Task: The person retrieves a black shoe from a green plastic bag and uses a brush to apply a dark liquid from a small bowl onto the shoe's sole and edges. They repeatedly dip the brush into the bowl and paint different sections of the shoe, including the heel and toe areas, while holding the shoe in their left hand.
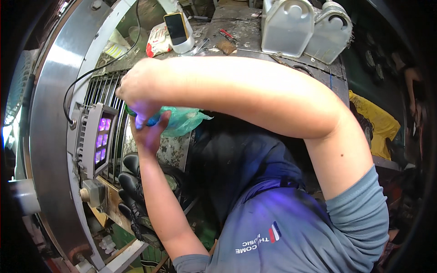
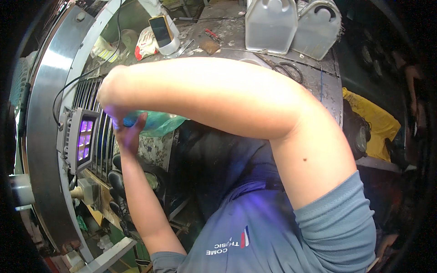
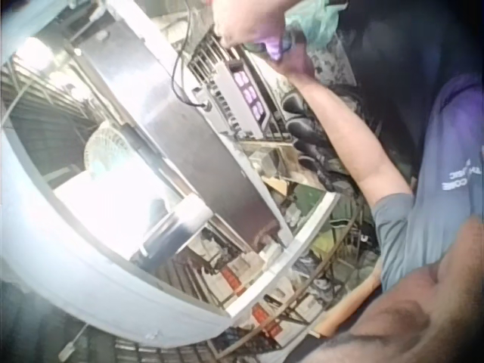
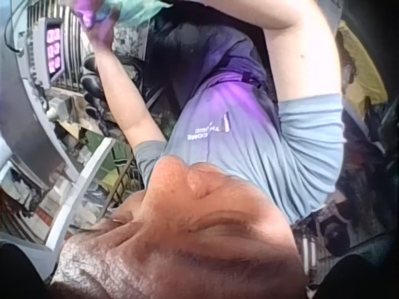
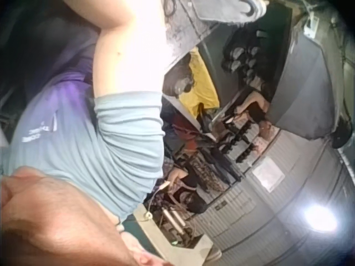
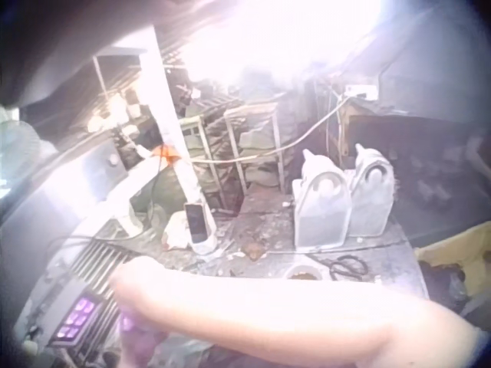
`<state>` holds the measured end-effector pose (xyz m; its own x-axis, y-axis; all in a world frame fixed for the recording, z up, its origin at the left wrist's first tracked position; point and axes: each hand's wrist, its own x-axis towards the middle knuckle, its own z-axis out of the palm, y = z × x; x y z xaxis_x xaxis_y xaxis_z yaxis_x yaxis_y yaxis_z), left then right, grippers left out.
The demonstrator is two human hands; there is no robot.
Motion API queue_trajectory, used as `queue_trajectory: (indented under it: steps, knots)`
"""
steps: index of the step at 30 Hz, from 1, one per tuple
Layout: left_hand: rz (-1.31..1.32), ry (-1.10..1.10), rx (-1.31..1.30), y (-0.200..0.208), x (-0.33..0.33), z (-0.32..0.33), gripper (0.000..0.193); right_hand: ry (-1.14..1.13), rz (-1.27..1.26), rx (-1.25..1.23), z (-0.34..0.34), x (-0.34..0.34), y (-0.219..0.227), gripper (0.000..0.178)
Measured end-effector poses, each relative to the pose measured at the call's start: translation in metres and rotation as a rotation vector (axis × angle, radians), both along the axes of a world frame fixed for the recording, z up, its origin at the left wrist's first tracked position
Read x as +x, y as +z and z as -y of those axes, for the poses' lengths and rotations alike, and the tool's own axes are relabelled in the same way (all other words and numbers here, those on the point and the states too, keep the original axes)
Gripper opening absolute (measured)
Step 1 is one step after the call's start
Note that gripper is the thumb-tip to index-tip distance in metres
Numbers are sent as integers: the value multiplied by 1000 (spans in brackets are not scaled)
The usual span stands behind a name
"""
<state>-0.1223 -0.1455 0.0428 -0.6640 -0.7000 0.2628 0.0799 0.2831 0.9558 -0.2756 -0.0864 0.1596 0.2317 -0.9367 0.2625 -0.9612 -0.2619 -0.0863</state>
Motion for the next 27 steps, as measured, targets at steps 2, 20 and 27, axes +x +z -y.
queue_trajectory:
  steps: [2, 20, 27]
  knots:
    - [106, 43, -36, -3, 1, 8, 43, -36, -109, 273, 9, -3, 17, 42]
    - [198, 22, -65, -6, 2, 9, 91, 50, -63, 205, 1, -16, 10, 41]
    - [369, 137, -305, 1, -7, -4, 65, -131, 146, -52, -12, -3, -17, 34]
